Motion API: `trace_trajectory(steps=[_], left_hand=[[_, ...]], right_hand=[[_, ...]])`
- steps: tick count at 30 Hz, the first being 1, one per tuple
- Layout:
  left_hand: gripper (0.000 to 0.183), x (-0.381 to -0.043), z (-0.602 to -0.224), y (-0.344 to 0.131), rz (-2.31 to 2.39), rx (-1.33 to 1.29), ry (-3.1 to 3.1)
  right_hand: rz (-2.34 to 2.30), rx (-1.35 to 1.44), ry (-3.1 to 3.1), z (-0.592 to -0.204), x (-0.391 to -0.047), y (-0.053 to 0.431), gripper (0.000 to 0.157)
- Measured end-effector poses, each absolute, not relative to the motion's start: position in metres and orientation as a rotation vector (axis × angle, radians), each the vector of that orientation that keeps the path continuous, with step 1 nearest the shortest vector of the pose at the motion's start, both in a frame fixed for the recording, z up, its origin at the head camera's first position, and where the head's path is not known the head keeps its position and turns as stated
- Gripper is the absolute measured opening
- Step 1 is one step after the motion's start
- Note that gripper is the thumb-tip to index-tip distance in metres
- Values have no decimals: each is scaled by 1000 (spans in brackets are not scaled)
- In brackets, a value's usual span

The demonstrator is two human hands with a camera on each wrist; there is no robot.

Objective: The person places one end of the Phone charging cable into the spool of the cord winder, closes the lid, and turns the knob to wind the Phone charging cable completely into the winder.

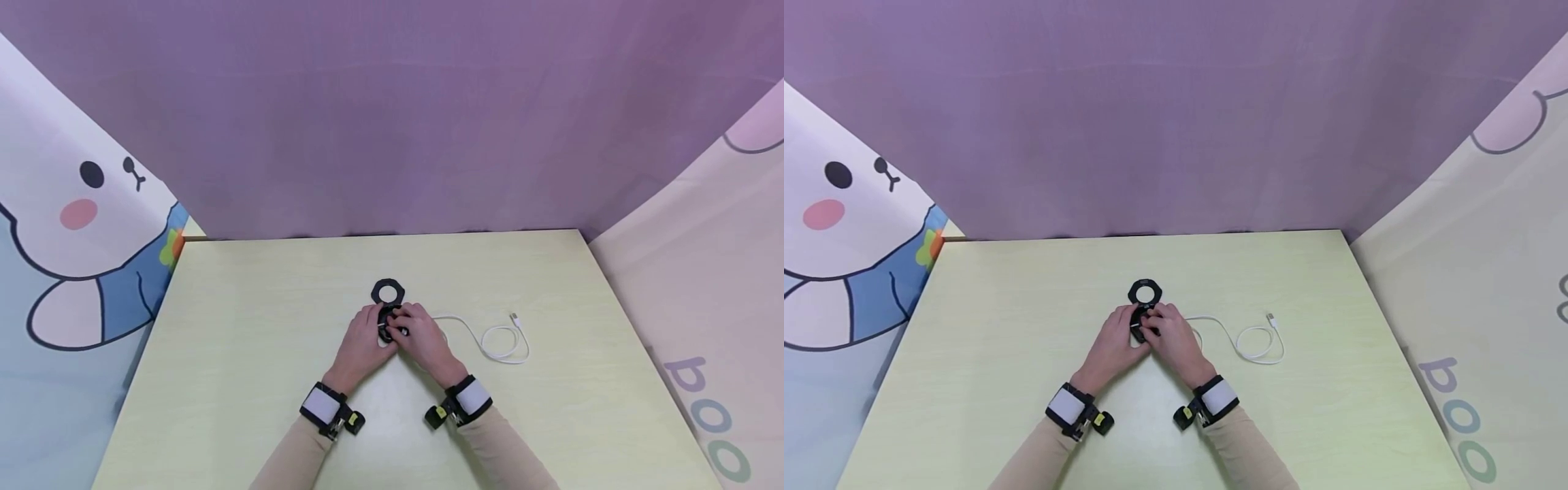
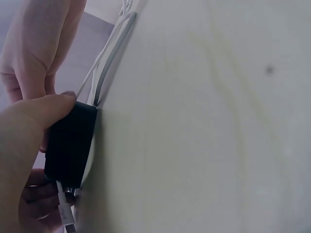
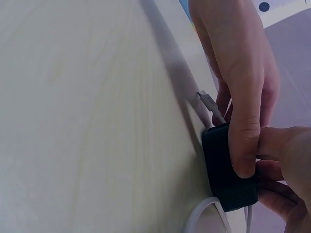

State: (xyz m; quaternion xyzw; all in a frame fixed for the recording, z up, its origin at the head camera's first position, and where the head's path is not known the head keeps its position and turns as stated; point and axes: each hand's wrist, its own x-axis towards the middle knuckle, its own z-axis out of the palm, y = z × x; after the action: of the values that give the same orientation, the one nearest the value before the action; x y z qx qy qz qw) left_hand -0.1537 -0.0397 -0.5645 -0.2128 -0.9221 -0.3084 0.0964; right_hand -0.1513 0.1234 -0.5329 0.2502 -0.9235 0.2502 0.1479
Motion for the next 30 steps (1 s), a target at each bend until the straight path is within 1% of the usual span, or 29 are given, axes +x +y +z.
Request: trace_trajectory(steps=[9, 13, 17, 21, 25, 30], left_hand=[[73, -153, -563, -42, -859, -654, -2747], [73, -152, -560, -41, -854, -671, -2746], [74, -153, -559, -39, -894, -667, -2728], [76, -153, -558, -38, -919, -645, -2738], [78, -152, -556, -39, -908, -620, -2784], [79, -151, -555, -40, -914, -620, -2815]], right_hand=[[734, 718, -2758, -526, -154, 123, 13], [777, 739, -2783, -521, -163, 124, 12], [852, 695, -2772, -518, -176, 126, 14], [862, 653, -2803, -518, -191, 125, 24], [808, 658, -2877, -519, -203, 121, 39], [829, 565, -3023, -520, -213, 119, 54]])
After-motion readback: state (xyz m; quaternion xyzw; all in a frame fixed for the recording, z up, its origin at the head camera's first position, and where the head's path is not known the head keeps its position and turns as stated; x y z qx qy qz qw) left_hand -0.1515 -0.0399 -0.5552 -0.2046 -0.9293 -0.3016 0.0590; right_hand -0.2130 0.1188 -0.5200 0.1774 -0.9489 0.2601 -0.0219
